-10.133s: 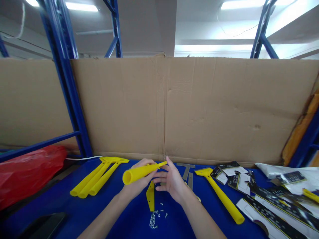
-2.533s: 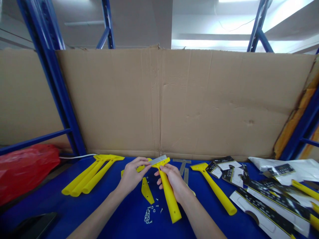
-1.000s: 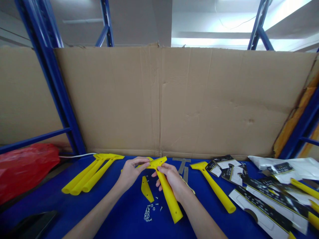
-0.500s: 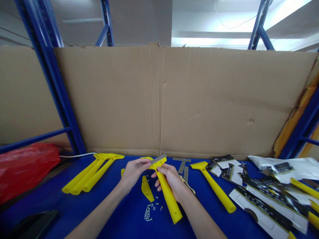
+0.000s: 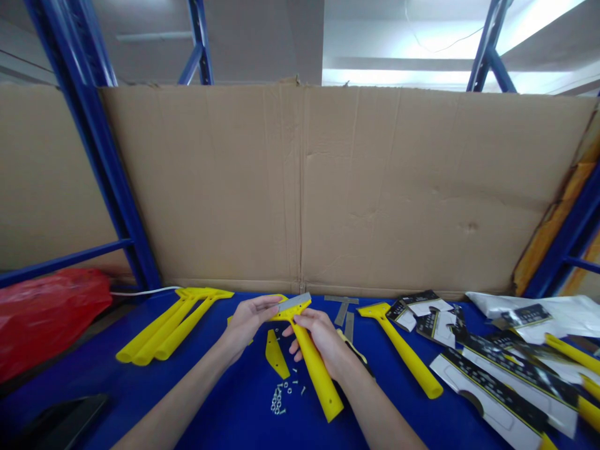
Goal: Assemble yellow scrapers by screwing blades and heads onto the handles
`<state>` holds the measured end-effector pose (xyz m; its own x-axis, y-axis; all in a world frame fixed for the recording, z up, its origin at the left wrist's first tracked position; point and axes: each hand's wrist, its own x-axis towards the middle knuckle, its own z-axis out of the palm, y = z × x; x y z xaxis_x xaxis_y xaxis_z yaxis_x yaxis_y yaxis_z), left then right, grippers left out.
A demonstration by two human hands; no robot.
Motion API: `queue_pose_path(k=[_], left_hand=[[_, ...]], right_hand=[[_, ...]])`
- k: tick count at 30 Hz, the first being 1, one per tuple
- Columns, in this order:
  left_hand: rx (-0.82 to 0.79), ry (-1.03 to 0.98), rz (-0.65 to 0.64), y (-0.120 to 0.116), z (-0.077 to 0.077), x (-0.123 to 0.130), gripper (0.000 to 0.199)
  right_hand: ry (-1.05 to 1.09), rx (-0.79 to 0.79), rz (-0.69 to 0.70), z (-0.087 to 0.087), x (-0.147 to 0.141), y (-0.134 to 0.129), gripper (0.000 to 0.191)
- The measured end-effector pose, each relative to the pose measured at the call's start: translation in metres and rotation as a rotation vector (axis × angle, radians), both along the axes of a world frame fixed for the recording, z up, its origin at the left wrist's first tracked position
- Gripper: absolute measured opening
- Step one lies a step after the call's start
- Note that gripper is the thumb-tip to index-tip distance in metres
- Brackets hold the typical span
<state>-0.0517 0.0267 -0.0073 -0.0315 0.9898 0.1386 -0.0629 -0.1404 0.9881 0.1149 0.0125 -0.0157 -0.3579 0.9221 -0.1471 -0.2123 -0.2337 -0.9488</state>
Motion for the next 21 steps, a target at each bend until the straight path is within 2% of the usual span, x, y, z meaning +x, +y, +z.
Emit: queue_pose_path(k=[8,12,18,21], left_hand=[[-0.019,0.069,-0.065,-0.0043,0.0086,-0.0056,0.023],[-0.049,0.097,-0.119,-0.0055,0.01,-0.005,0.023],[-0.008,0.122,-0.174,-0.0054,0.0065,-0.0001,0.026],[-0.007,0.132,-0.161,-0.0053,0.0057,0.0008,0.023]], right_hand=[[0.014,0.008,0.009,0.0042,-0.0007,-0.0032,0.019],[-0.01,-0.05,-0.052,0.0061,-0.0027,-0.0055,0.016],[-0.04,-0.095,-0.12,0.0048,-0.0059,-0.0045,0.025],[-0.025,-0.112,-0.139,0.0058,-0.0084,-0.0058,0.027]])
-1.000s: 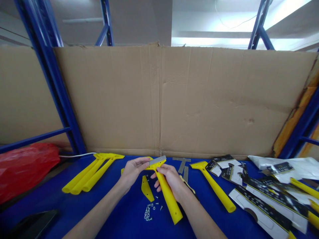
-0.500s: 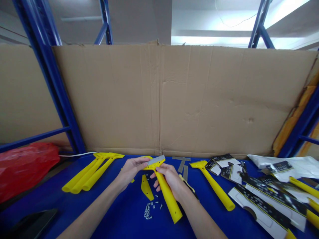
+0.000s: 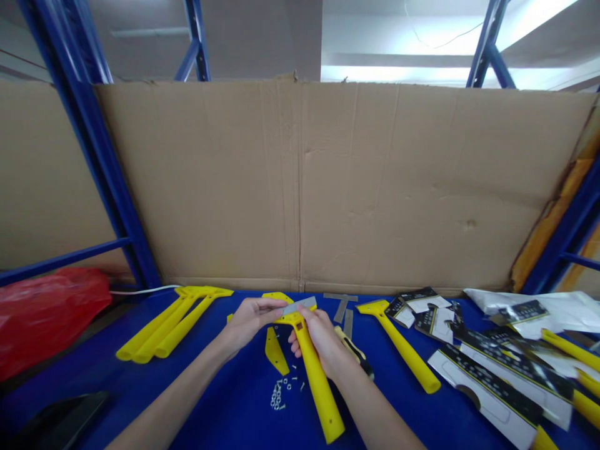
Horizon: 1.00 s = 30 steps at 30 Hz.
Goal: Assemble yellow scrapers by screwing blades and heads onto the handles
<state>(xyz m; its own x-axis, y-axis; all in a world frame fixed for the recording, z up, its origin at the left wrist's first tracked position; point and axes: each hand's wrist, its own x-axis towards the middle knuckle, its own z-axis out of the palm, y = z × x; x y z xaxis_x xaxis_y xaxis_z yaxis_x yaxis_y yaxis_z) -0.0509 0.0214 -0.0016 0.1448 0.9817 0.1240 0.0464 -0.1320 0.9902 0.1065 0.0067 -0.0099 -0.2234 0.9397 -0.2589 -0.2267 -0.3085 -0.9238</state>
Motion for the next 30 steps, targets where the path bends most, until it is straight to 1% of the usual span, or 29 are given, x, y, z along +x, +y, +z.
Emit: queue_pose_path(k=[3,5,8,10,12,15,19,24,30], left_hand=[[0.006,0.011,0.042,-0.0003,-0.0003,0.0017,0.023],[-0.008,0.002,0.08,-0.0011,-0.0001,0.0036,0.026],[-0.099,-0.022,0.125,-0.0036,0.0015,0.0066,0.031],[-0.177,-0.04,0.134,-0.0055,0.0031,0.0081,0.032],[-0.213,-0.079,0.128,-0.0067,0.0041,0.0089,0.03],[-0.196,-0.159,0.088,-0.0067,0.0043,0.0086,0.024],[-0.211,-0.199,0.038,-0.0057,0.0043,0.0068,0.022],[-0.257,-0.211,0.032,-0.0052,0.0038,0.0051,0.021],[-0.195,-0.307,0.089,-0.005,0.0024,0.0066,0.037]], right_hand=[[0.025,-0.01,-0.034,0.0026,-0.003,-0.0028,0.027],[0.042,-0.019,-0.055,0.0039,-0.0044,-0.004,0.025],[0.063,-0.028,-0.069,0.0044,-0.0052,-0.0042,0.024],[0.076,-0.031,-0.075,0.0039,-0.0049,-0.0037,0.023],[0.082,-0.034,-0.063,0.0033,-0.0042,-0.0031,0.023],[0.072,-0.026,-0.058,0.0024,-0.0022,-0.0013,0.025],[0.024,0.013,-0.145,0.0019,0.0011,0.0013,0.028],[-0.081,0.08,-0.233,0.0017,0.004,0.0027,0.017],[-0.057,0.111,-0.238,0.002,0.0046,0.003,0.01]])
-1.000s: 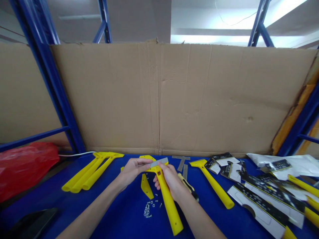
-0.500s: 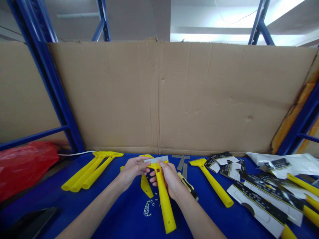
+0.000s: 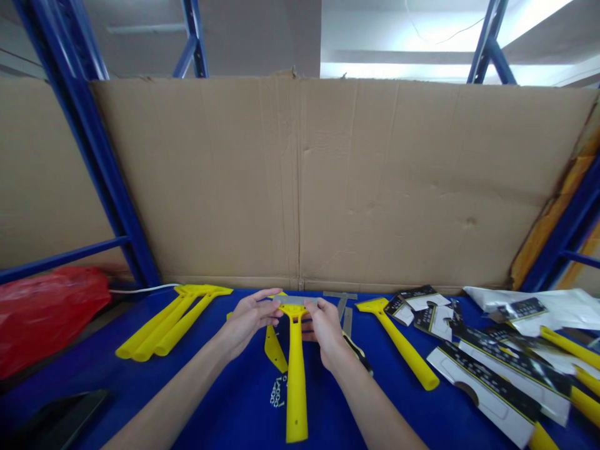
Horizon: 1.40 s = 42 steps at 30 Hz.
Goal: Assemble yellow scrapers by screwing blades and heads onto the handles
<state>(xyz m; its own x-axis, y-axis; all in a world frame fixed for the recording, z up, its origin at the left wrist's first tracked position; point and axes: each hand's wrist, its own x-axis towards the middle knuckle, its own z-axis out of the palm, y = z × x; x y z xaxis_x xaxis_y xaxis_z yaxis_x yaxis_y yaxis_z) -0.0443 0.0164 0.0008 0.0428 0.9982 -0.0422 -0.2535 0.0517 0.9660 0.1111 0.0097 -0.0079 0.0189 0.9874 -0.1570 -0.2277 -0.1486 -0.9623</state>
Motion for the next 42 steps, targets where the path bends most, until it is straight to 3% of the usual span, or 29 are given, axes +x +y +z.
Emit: queue_pose_path(k=[5,9,17,24,30,42], left_hand=[[0.006,0.008,0.005,0.0003,0.0006,-0.0006,0.03],[0.001,0.004,0.001,0.0008,-0.001,-0.0028,0.025],[0.013,0.014,-0.04,-0.001,0.0006,-0.0014,0.036],[-0.036,0.037,0.022,-0.0015,0.0011,0.0016,0.021],[-0.074,0.038,0.042,-0.0008,0.0044,0.0024,0.02],[-0.085,-0.018,0.005,0.0015,0.0013,-0.0005,0.025]], right_hand=[[0.004,0.036,-0.04,0.0008,0.0005,-0.0001,0.02],[-0.019,0.046,-0.057,0.0027,0.0022,0.0008,0.014],[-0.077,0.016,-0.047,0.0053,0.0041,0.0025,0.01],[-0.089,0.011,-0.055,0.006,0.0026,0.0022,0.013],[-0.084,0.018,-0.073,0.0062,0.0017,0.0007,0.02],[-0.085,0.01,-0.079,0.0074,0.0016,0.0007,0.015]])
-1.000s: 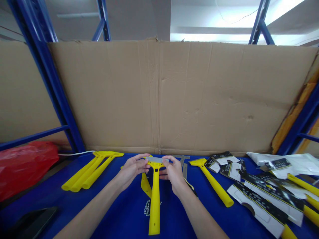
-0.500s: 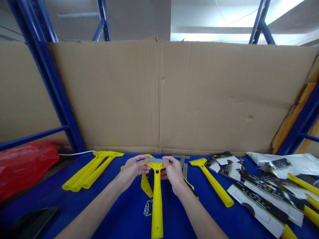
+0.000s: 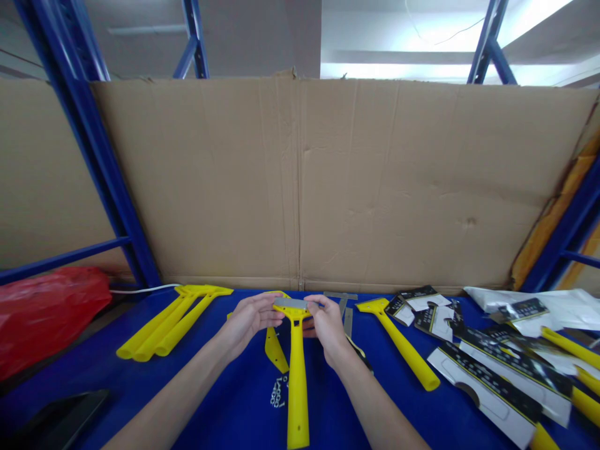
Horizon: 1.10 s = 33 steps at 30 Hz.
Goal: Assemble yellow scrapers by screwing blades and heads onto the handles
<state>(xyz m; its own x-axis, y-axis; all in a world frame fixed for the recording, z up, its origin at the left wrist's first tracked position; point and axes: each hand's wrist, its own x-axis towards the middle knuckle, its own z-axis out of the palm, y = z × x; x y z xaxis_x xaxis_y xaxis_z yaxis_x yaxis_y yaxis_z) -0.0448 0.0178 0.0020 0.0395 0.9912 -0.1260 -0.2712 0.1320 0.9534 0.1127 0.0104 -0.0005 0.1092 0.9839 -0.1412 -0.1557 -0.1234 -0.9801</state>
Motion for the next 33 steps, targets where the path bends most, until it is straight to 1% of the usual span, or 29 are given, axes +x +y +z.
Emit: queue_pose_path(k=[5,11,19,23,25,30,33], left_hand=[[-0.003,0.023,0.011,-0.0018,0.003,0.0016,0.023],[0.002,0.066,0.046,-0.0043,0.0033,0.0032,0.016],[-0.031,0.089,0.012,-0.003,0.0009,0.0015,0.015],[-0.03,0.075,0.021,-0.0025,-0.0003,0.0019,0.014],[-0.031,0.068,0.031,-0.002,-0.0006,0.0024,0.016],[-0.023,0.066,0.061,-0.0013,-0.0012,0.0035,0.028],[-0.011,0.062,0.065,-0.0015,-0.0011,0.0037,0.027]], right_hand=[[0.003,0.005,0.001,-0.0007,-0.0001,0.0009,0.014],[0.008,0.011,-0.015,-0.0016,-0.0013,0.0026,0.018],[0.019,0.03,-0.019,-0.0022,-0.0021,0.0015,0.014],[0.034,0.041,-0.031,-0.0012,-0.0031,0.0004,0.013],[0.044,0.049,-0.042,-0.0003,-0.0037,-0.0008,0.015],[0.079,0.048,-0.046,0.0005,-0.0044,-0.0036,0.018],[0.113,0.03,-0.035,-0.0011,-0.0038,-0.0031,0.019]])
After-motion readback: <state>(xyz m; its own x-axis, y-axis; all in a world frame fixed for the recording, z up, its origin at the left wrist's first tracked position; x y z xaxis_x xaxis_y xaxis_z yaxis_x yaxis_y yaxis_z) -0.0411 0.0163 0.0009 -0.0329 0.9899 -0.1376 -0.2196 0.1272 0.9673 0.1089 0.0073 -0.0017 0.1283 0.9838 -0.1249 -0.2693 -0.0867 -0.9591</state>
